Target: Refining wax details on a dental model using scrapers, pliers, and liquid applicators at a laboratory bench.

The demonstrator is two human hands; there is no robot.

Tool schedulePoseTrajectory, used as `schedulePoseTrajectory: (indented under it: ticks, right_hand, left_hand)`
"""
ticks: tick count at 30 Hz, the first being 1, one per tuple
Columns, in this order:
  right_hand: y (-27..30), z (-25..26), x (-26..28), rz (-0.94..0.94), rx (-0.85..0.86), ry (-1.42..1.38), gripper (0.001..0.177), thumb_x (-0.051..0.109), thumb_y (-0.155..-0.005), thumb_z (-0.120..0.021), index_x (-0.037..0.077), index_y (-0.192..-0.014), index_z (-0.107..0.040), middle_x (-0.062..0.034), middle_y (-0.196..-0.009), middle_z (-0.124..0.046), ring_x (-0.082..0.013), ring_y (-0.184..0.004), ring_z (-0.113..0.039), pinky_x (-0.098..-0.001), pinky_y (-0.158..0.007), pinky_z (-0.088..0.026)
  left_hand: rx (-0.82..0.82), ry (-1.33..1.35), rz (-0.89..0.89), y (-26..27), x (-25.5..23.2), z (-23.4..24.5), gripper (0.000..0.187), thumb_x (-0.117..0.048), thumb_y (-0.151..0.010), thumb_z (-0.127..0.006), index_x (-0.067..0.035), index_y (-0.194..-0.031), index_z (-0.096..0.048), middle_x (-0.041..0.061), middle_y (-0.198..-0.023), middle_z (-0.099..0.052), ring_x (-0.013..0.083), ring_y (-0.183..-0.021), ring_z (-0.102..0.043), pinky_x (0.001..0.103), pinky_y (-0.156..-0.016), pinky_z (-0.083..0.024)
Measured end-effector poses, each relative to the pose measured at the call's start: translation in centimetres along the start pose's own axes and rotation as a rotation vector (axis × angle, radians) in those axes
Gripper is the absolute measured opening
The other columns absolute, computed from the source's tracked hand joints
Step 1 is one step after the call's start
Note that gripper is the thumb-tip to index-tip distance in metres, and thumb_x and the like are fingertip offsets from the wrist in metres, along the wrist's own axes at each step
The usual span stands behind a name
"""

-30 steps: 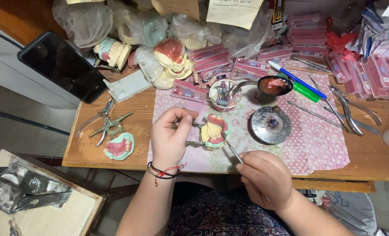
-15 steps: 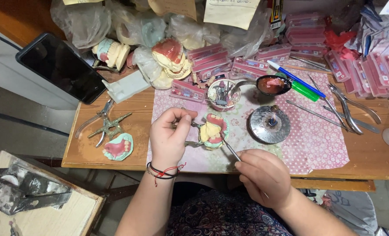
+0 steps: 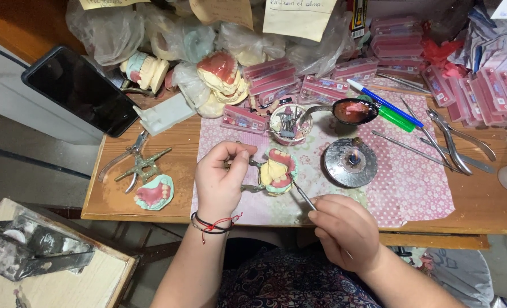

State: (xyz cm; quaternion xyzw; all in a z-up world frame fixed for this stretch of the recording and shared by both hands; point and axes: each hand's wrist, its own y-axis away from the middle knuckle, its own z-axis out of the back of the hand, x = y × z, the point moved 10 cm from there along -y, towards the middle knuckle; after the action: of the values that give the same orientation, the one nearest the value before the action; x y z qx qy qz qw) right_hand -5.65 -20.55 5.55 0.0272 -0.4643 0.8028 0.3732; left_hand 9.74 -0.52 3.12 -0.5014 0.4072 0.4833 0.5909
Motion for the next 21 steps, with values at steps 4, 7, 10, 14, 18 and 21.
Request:
schedulePoseTrajectory:
  ticks: [4, 7, 10, 14, 18, 21]
  right_hand:
    - [-0.1, 0.2, 0.1, 0.0, -0.015, 0.009, 0.028, 0.023, -0.103, -0.05, 0.002, -0.107, -0.067, -0.018, -0.107, -0.071, -0.0374, -0.094, -0.073, -0.0474, -0.088, -0.063]
    - [0.0, 0.6, -0.2, -0.01, -0.055, -0.019, 0.028, 0.023, -0.103, -0.051, 0.002, -0.109, -0.067, -0.0178, -0.109, -0.072, -0.0352, -0.098, -0.074, -0.0456, -0.091, -0.064]
    - [2.1, 3.0, -3.6, -0.227, -0.246, -0.122, 0.028, 0.027, -0.109, -0.047, 0.009, -0.105, -0.069, -0.0149, -0.107, -0.073, -0.0326, -0.099, -0.074, -0.0455, -0.095, -0.058]
    - [2.0, 9.3, -8.1, -0.464, -0.531, -0.149, 0.016, 0.005, -0.111, -0.048, -0.001, -0.104, -0.061, -0.0159, -0.106, -0.067, -0.0286, -0.105, -0.066, -0.0396, -0.104, -0.054]
    - [1.3, 11.3, -11.5, -0.607, -0.56, -0.318, 0.023, 0.024, -0.112, -0.057, 0.003, -0.118, -0.063, -0.0111, -0.116, -0.068, -0.0215, -0.109, -0.07, -0.0323, -0.105, -0.059]
    - [1.5, 11.3, -12.1, -0.641, -0.516, -0.315, 0.024, 0.024, -0.111, -0.057, 0.002, -0.118, -0.063, -0.0119, -0.115, -0.067, -0.021, -0.106, -0.07, -0.0316, -0.1, -0.058]
  left_hand:
    - [-0.001, -0.027, -0.003, 0.0, 0.0, 0.0, 0.01, -0.012, -0.094, -0.064, -0.011, -0.087, -0.071, 0.001, -0.095, -0.081, 0.0112, -0.09, -0.072, 0.027, -0.083, -0.056]
    - [0.004, -0.024, -0.003, 0.0, -0.2, 0.0, 0.011, -0.012, -0.094, -0.064, -0.01, -0.088, -0.073, 0.001, -0.095, -0.081, 0.0116, -0.09, -0.072, 0.027, -0.084, -0.056]
    - [0.024, -0.055, -0.008, 0.0, -0.4, -0.1, 0.011, -0.015, -0.095, -0.064, -0.011, -0.089, -0.073, -0.001, -0.096, -0.081, 0.01, -0.089, -0.071, 0.026, -0.081, -0.055]
    - [0.059, -0.074, -0.05, 0.1, -1.5, -0.6, 0.011, -0.014, -0.095, -0.064, -0.011, -0.087, -0.071, 0.001, -0.097, -0.081, 0.0106, -0.087, -0.072, 0.026, -0.078, -0.056]
    - [0.081, -0.167, -0.048, 0.3, -2.2, -1.1, 0.01, -0.015, -0.094, -0.065, -0.012, -0.086, -0.071, 0.002, -0.098, -0.083, 0.0112, -0.087, -0.075, 0.027, -0.077, -0.057]
    - [0.103, -0.198, -0.008, 0.4, -2.2, -1.1, 0.01, -0.017, -0.093, -0.065, -0.013, -0.087, -0.072, 0.001, -0.101, -0.084, 0.0094, -0.086, -0.074, 0.026, -0.076, -0.056]
